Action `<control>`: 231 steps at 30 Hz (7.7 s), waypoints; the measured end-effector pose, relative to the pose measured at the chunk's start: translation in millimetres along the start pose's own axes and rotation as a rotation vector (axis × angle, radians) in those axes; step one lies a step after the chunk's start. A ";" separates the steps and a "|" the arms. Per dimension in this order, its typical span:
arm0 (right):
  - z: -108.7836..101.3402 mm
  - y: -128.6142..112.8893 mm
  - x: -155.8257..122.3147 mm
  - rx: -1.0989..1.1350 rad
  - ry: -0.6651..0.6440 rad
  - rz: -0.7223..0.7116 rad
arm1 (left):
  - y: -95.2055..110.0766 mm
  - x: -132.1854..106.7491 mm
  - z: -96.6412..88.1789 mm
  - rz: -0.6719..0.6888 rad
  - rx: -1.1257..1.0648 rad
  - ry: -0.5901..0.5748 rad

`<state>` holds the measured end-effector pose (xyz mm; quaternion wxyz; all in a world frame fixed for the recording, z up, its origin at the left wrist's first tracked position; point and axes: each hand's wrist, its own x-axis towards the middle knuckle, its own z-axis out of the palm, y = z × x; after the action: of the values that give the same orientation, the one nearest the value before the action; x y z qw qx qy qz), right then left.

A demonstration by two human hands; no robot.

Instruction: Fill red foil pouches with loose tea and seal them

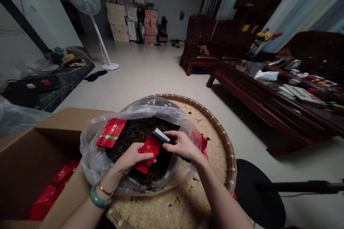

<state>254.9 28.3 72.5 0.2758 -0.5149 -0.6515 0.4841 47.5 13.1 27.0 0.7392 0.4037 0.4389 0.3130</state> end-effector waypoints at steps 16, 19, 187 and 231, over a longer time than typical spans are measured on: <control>13.3 1.2 3.7 -0.126 0.039 -0.141 | -1.3 0.6 1.2 0.013 -0.001 -0.043; 12.4 2.0 3.9 0.009 0.002 -0.055 | 0.2 0.2 0.3 0.012 0.000 -0.038; 64.8 23.7 -10.0 0.375 -0.100 -0.119 | -33.8 -22.6 -10.4 0.246 -0.483 0.212; 83.0 15.8 69.9 -0.376 -0.115 -0.247 | -36.2 -23.8 -50.6 0.874 0.701 0.850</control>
<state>167.9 65.1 16.9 0.1947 -0.4452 -0.8029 0.3453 -4.1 -7.4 -9.7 0.1363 0.6005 0.5622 0.5521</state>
